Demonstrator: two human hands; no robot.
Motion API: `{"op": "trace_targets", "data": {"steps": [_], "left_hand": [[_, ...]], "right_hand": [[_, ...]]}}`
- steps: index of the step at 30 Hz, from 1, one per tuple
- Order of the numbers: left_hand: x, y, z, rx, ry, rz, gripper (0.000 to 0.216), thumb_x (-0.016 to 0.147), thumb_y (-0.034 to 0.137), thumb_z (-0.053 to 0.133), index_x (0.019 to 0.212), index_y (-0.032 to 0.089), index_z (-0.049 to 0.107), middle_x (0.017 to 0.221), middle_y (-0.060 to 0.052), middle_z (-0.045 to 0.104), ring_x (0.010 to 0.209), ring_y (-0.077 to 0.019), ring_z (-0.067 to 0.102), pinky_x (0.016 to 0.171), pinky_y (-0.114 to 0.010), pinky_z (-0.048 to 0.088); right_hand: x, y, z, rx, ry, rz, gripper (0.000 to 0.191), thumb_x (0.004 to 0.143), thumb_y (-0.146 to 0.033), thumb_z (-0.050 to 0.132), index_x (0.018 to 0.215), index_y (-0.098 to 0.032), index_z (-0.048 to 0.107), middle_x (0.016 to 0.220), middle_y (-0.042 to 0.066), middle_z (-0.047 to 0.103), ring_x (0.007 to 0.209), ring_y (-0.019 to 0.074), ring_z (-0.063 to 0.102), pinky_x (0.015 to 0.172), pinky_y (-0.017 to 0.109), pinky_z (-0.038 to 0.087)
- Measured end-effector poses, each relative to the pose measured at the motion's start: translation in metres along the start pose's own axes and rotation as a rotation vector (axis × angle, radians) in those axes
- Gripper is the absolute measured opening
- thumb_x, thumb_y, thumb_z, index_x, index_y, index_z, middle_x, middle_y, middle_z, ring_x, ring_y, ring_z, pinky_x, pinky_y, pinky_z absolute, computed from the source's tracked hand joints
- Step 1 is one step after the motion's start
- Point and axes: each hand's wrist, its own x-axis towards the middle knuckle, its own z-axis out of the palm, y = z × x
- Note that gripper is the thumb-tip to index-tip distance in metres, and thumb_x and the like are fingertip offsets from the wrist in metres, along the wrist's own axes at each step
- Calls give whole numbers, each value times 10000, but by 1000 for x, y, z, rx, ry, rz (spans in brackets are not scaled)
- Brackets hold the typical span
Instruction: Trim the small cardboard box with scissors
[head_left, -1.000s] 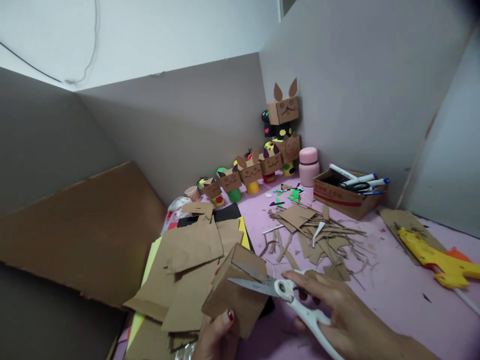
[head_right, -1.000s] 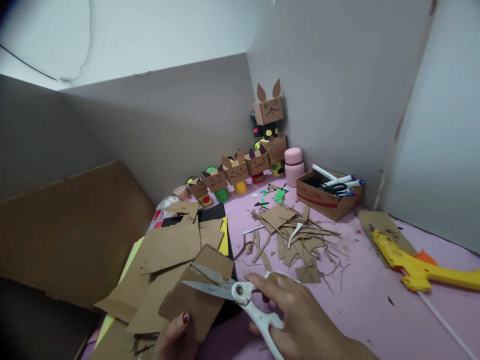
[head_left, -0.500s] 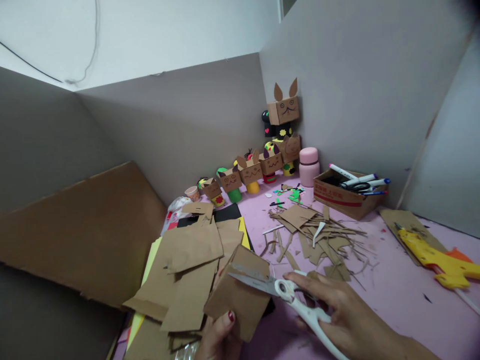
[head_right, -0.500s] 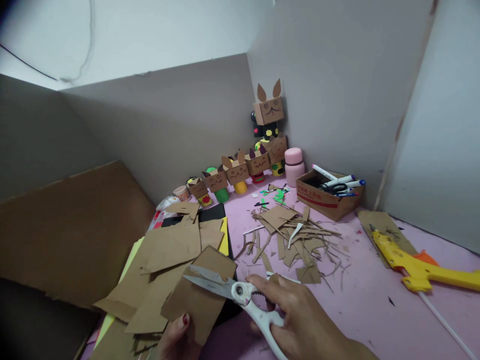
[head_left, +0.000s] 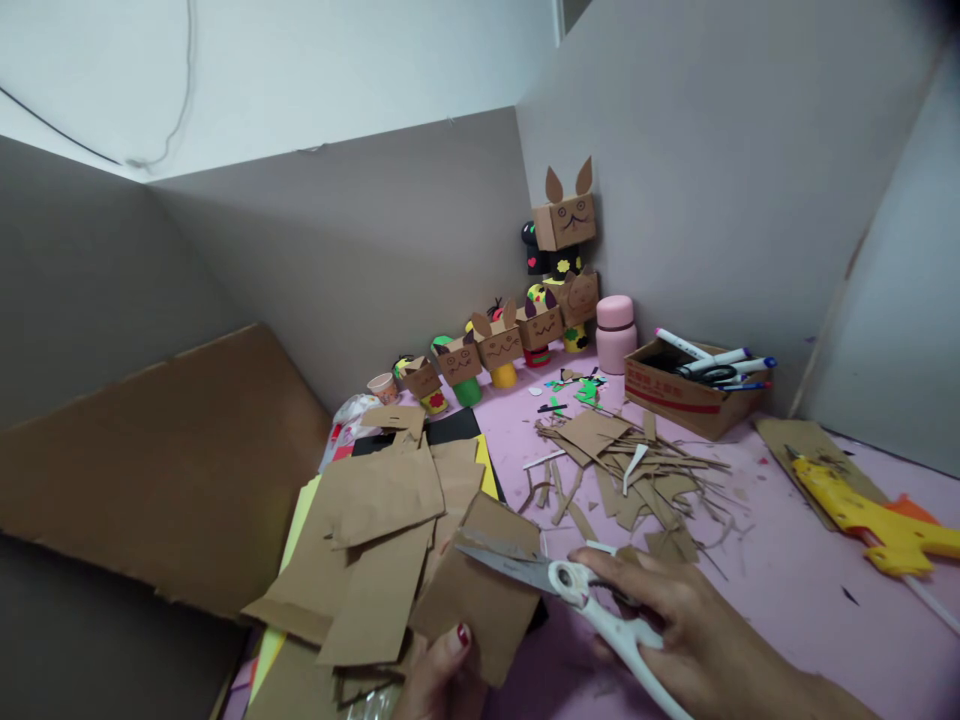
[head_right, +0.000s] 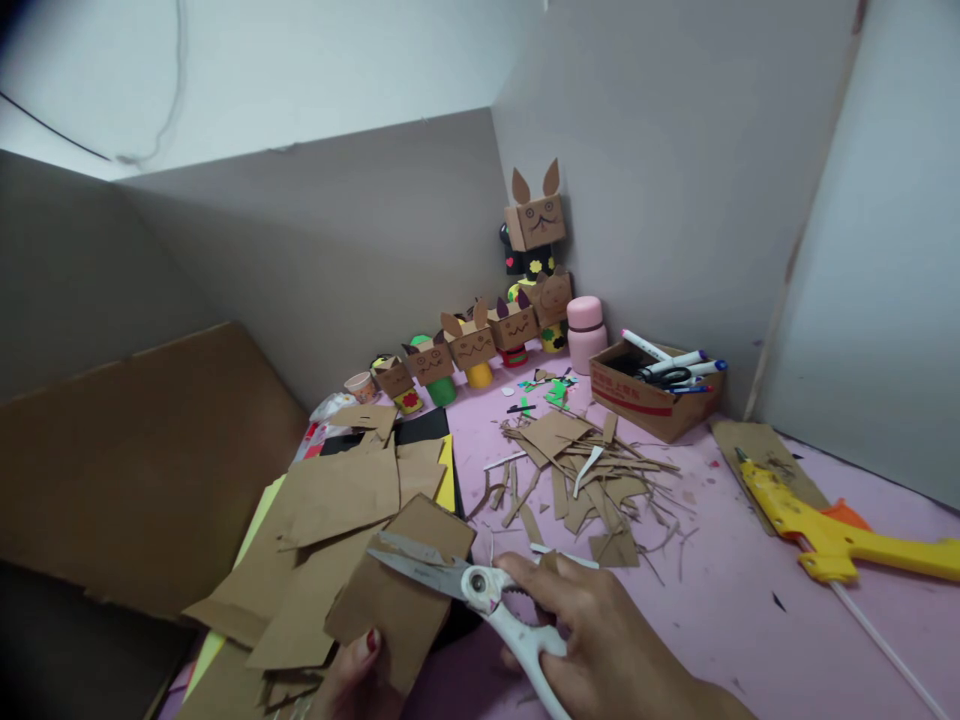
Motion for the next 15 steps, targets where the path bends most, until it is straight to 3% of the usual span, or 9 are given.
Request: {"op": "trace_targets", "data": {"steps": [15], "left_hand": [[0, 2, -2, 16, -49, -25, 609, 639, 260, 797, 1215, 297, 602, 966, -25, 775, 1084, -250, 629, 1046, -352, 379]], "right_hand": [[1, -1, -1, 20, -32, -13, 307, 793, -288, 642, 1091, -217, 628, 788, 39, 640, 709, 187, 581, 638, 285, 449]]}}
